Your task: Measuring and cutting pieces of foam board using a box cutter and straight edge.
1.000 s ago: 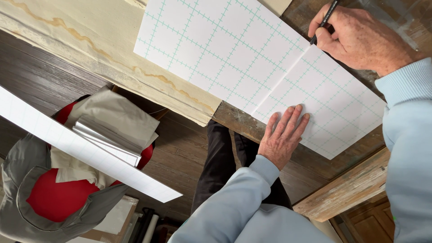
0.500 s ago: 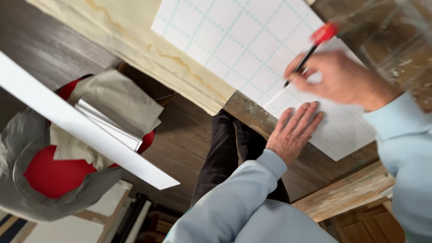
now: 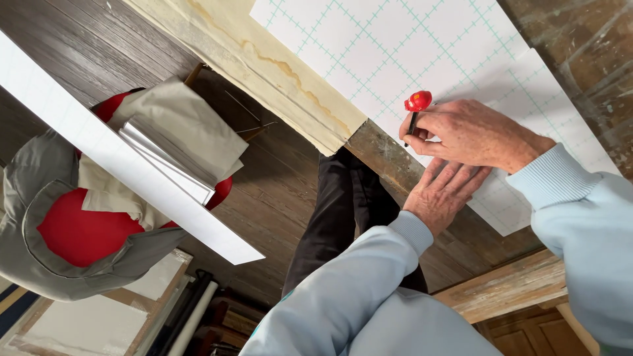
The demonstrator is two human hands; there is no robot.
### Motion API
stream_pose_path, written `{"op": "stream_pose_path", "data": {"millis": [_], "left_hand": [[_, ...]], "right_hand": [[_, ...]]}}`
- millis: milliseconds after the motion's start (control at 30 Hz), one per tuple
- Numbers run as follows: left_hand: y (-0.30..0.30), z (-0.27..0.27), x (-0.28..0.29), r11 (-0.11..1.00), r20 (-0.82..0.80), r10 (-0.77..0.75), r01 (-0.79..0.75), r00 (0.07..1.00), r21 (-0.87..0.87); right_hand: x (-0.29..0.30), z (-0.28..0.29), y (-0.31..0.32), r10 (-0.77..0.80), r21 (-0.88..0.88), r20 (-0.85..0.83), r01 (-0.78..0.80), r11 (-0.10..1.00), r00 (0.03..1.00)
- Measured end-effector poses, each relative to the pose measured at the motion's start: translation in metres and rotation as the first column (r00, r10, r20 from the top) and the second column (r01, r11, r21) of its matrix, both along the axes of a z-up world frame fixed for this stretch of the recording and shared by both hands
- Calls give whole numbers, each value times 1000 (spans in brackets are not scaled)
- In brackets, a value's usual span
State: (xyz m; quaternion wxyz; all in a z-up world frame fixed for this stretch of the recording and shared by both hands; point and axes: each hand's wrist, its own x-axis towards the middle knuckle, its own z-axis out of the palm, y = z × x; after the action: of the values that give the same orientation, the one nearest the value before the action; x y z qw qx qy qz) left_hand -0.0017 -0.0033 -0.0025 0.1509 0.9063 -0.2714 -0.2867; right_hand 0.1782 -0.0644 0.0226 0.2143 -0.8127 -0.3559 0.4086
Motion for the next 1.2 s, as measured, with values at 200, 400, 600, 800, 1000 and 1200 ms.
{"op": "stream_pose_path", "data": {"millis": [200,400,600,800,1000,1200], "left_hand": [[-2,-3,-3,1000,2,26,-26,1000,-6],[-2,-3,-4,999,-8,42,-42,999,-13],[-1,-1,-2,999,-30,31,-32,999,-5],[1,0,1,995,-63,62,-67,996,-72],[7,16,3,968,34,190,-181,981,-174],[-2,22,14,955,32,234,-224,972,-193]], "right_hand": [[-2,-4,0,102,34,106,-106,994,989],[-5,-11,-2,162,3,127,-163,987,979],[-5,-9,1,193,77,210,-213,974,958],[20,49,5,-42,280,5,39,959,999],[-35,95,-105,-664,276,53,629,727,746],[-186,69,-163,-972,321,112,918,234,208]]}}
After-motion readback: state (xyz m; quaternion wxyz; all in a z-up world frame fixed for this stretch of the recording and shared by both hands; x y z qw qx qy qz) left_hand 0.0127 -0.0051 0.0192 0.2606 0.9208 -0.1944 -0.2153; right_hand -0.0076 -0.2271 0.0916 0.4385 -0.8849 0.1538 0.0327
